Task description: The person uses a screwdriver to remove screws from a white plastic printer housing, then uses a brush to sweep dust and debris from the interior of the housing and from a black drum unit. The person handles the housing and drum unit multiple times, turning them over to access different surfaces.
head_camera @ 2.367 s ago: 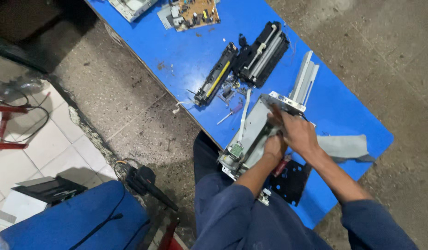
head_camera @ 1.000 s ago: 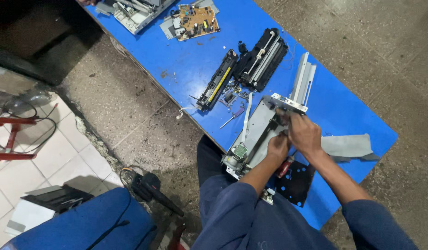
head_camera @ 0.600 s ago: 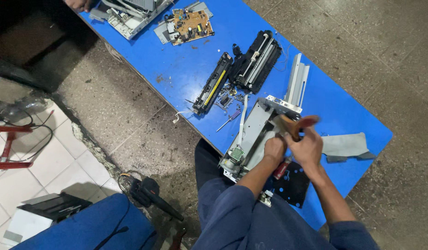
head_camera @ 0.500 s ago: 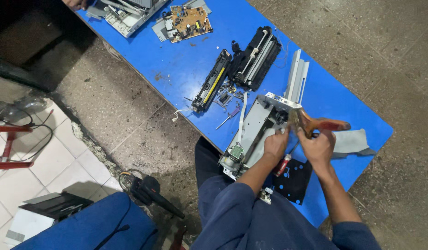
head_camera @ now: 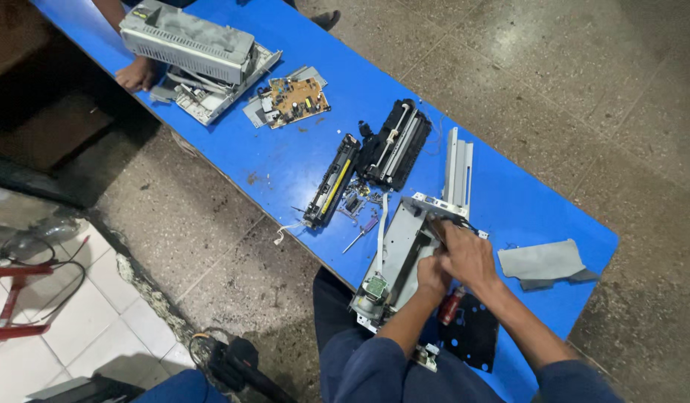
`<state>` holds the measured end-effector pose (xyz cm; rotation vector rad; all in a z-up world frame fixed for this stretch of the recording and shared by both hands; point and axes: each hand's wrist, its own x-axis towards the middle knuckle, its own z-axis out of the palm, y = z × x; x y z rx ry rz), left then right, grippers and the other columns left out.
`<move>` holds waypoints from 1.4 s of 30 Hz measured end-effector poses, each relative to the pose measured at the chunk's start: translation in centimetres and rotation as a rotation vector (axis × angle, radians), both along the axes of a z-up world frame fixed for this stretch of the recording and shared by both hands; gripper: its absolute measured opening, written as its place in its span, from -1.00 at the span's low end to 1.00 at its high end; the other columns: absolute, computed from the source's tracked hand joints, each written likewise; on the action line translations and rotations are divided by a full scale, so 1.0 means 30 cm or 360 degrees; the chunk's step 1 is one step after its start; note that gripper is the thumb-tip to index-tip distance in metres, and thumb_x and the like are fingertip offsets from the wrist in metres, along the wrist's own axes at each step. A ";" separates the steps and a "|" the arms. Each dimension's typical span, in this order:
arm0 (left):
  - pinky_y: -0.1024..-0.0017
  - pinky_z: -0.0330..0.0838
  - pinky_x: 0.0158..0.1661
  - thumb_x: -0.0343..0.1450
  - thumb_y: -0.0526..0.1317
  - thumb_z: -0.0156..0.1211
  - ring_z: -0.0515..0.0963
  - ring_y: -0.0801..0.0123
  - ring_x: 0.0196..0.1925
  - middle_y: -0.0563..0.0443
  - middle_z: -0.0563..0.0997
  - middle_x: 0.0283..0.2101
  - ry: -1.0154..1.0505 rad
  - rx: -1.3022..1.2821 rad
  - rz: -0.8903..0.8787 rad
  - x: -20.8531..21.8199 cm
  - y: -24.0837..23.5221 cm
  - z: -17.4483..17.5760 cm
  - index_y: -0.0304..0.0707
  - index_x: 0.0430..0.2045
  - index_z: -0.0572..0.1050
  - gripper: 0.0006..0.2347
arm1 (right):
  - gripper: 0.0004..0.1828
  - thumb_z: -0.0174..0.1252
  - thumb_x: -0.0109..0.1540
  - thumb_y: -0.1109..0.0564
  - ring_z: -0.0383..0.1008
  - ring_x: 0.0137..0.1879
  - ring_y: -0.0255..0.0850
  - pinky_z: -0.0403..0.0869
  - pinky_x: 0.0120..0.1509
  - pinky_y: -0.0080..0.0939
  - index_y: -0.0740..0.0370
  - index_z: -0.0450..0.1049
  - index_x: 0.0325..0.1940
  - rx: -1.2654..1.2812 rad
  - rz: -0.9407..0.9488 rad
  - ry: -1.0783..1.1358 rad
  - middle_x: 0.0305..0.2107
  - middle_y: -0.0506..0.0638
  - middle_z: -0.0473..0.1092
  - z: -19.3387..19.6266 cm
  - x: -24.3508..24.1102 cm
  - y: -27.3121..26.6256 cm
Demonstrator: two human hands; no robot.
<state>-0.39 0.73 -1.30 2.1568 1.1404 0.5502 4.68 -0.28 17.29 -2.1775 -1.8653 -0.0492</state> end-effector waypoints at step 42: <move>0.22 0.51 -0.01 0.47 -0.19 0.05 0.65 0.11 0.04 -0.16 0.65 0.00 -0.1147 -0.0931 0.0016 -0.029 -0.047 0.025 -0.26 0.04 0.47 -0.72 | -0.47 0.24 0.10 0.15 0.56 -0.18 0.06 0.53 -0.22 0.07 0.07 0.47 0.19 -0.0094 0.0090 0.0030 -0.32 0.15 0.52 0.079 -0.094 -0.075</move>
